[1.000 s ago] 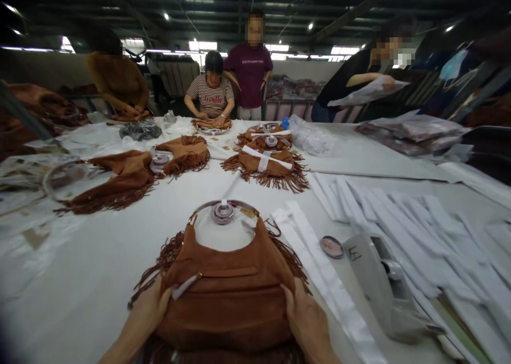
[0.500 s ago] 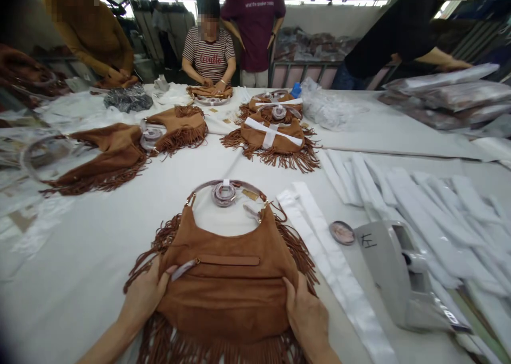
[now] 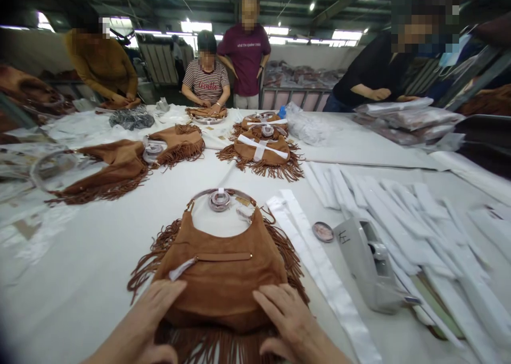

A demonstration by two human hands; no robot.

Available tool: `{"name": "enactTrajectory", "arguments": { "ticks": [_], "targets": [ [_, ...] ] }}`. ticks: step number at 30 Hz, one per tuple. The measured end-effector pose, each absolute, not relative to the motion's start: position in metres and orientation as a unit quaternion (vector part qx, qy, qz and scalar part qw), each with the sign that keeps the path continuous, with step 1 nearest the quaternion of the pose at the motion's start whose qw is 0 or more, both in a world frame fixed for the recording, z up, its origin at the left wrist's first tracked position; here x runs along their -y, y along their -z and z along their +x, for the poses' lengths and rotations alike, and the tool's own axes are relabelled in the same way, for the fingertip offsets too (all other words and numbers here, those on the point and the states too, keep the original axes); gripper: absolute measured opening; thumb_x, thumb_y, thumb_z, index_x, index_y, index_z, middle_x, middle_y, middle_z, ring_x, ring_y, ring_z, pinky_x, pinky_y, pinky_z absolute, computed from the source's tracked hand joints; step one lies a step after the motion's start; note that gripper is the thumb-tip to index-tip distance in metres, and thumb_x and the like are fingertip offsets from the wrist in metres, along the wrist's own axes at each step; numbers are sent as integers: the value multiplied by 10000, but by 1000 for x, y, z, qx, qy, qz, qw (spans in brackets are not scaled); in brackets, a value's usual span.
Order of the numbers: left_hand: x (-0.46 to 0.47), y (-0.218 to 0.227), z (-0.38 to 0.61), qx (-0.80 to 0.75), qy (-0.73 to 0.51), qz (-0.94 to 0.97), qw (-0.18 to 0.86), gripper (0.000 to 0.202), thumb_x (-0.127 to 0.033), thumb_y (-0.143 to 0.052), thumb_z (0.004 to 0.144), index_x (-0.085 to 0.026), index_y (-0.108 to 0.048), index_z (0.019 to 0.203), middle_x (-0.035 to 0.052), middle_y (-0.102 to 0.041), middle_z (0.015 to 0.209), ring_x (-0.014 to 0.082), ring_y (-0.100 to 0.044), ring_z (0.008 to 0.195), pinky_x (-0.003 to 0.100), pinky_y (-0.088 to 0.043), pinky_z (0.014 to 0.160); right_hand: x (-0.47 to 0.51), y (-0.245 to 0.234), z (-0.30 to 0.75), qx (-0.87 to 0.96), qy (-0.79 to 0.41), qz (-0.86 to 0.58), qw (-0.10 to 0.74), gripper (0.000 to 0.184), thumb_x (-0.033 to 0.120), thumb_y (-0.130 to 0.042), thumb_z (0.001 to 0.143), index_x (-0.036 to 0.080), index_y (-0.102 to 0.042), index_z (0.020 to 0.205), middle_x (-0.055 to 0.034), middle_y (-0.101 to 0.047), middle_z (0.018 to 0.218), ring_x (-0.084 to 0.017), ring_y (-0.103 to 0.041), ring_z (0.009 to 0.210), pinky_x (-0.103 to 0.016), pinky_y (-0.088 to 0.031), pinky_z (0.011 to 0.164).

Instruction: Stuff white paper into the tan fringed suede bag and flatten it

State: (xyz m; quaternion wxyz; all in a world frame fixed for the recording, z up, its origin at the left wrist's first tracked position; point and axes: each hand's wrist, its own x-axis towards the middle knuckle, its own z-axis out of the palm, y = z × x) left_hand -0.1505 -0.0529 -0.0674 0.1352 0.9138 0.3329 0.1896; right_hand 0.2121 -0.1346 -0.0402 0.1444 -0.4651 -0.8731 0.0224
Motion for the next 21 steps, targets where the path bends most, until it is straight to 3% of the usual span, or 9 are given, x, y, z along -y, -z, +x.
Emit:
{"name": "enactTrajectory", "arguments": {
  "ticks": [2,4,6,9,15,21],
  "targets": [
    [59,74,-137,-325,-153,923,138,954,-667,-689,567,-224,-352,1343,95,-620,1127,284,-562,1007,439,-440,911,134,48,200,874,-50,-464,135,692,534,-664,720,149,-457,1257,-130,-622,1097,-267,-573,1017,-392,-468,905],
    [59,87,-131,-360,-122,914,145,562,-546,-670,694,-226,-529,1134,58,-639,998,248,-573,910,406,-461,813,133,63,193,851,-69,-496,160,430,481,-592,804,144,-541,1067,-115,-633,981,-242,-588,916,-366,-493,825],
    [56,101,-132,-386,-108,905,144,234,-442,-587,808,-213,-573,855,34,-628,859,216,-567,811,359,-454,708,131,81,192,826,-73,-525,194,266,413,-457,898,159,-533,920,-93,-621,874,-213,-584,821,-336,-498,745],
    [47,119,-137,-394,-111,903,133,256,-432,-516,856,-204,-524,740,25,-605,758,202,-555,735,335,-433,649,125,100,199,810,-77,-544,205,249,359,-346,946,176,-496,866,-57,-593,766,-187,-568,725,-302,-474,654],
    [29,135,-137,-394,-112,906,110,293,-436,-482,876,-208,-496,693,6,-600,659,176,-571,639,295,-406,584,105,111,207,789,-93,-581,180,237,350,-392,937,195,-469,774,-17,-562,675,-155,-547,628,-264,-369,560],
    [20,131,-127,-414,-85,902,87,318,-381,-422,911,-217,-513,654,-9,-610,592,165,-582,572,273,-405,550,90,123,207,783,-71,-583,206,306,256,-366,936,204,-429,641,14,-498,562,-112,-489,529,-259,-293,537]
  ]
}}
